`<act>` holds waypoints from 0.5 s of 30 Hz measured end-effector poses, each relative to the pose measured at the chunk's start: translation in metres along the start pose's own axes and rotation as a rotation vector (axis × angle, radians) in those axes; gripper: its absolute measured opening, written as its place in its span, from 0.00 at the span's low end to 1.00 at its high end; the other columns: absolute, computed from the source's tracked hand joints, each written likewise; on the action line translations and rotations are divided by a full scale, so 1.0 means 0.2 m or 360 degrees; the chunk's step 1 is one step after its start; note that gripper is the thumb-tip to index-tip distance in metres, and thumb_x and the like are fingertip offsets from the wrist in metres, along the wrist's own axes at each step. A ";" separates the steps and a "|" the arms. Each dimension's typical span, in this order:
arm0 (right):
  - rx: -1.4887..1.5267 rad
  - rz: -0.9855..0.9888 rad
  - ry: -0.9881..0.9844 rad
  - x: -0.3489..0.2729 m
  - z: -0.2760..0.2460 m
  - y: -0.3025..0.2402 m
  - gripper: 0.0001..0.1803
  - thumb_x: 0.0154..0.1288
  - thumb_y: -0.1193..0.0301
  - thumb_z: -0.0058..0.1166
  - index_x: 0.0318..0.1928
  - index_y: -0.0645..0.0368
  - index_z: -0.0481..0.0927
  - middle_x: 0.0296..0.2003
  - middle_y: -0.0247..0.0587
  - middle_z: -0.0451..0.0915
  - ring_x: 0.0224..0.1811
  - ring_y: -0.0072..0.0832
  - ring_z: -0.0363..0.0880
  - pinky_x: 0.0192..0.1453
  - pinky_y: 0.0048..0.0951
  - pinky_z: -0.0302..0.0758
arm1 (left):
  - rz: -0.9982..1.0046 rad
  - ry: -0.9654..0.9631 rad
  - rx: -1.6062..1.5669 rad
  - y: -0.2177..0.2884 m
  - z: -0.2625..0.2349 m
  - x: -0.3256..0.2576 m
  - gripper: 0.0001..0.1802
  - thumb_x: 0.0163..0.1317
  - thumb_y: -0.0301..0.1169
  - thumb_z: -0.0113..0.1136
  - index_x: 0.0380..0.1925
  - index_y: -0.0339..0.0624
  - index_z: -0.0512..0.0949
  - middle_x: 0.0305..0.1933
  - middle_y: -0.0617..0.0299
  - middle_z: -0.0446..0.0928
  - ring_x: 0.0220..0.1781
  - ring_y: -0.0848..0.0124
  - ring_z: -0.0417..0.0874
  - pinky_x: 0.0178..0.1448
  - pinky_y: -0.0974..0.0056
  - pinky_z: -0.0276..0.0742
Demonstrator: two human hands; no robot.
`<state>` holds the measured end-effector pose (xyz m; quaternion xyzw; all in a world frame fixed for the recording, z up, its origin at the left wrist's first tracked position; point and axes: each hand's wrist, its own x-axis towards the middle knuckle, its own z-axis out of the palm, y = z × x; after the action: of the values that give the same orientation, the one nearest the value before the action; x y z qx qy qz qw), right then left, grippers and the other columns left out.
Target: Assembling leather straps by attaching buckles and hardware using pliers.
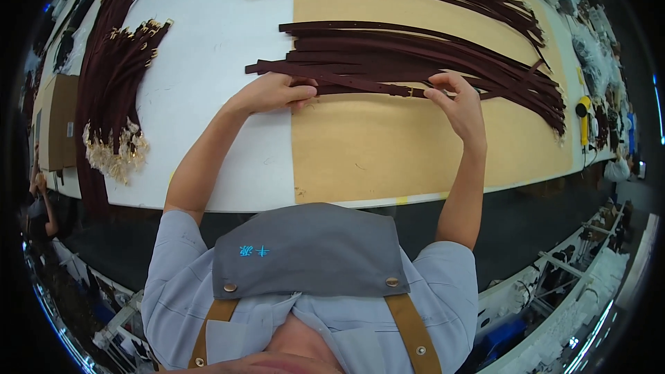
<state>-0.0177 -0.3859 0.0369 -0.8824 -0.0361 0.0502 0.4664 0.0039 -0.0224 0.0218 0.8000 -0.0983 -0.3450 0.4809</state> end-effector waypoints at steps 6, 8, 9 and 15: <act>-0.0997 0.0169 0.0150 -0.15 -0.24 0.29 0.39 0.43 0.67 0.73 0.58 0.63 0.72 0.56 0.50 0.72 0.63 0.45 0.68 0.65 0.38 0.68 | 0.0028 -0.0267 -0.0348 -0.08 -0.02 -0.04 0.26 0.62 0.34 0.55 0.59 0.33 0.71 0.28 0.66 0.77 0.23 0.82 0.66 0.32 0.74 0.65; -0.0938 0.0082 0.0167 -0.13 -0.25 0.29 0.38 0.43 0.67 0.73 0.57 0.63 0.73 0.56 0.48 0.71 0.62 0.43 0.68 0.64 0.37 0.69 | -0.0005 -0.0319 -0.0438 -0.07 -0.02 -0.02 0.24 0.64 0.30 0.55 0.60 0.34 0.71 0.26 0.67 0.76 0.20 0.84 0.62 0.26 0.77 0.59; -0.0858 -0.0022 0.0170 -0.12 -0.25 0.29 0.37 0.43 0.67 0.73 0.56 0.62 0.74 0.55 0.47 0.70 0.61 0.42 0.68 0.64 0.36 0.69 | 0.0002 -0.0326 -0.0444 -0.07 -0.01 -0.01 0.24 0.64 0.30 0.55 0.60 0.34 0.71 0.26 0.67 0.76 0.20 0.84 0.62 0.26 0.77 0.59; -0.1169 0.0296 -0.0040 -0.04 -0.28 0.20 0.24 0.47 0.69 0.71 0.45 0.62 0.78 0.48 0.41 0.71 0.49 0.38 0.73 0.54 0.36 0.72 | 0.0061 -0.0328 -0.0556 -0.12 -0.02 -0.01 0.26 0.62 0.33 0.57 0.58 0.29 0.71 0.26 0.67 0.77 0.17 0.83 0.62 0.29 0.76 0.63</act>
<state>-0.0182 -0.4560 0.0354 -0.9896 0.0231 0.0869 0.1119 0.0015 -0.0070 0.0040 0.6628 -0.1010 -0.4276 0.6063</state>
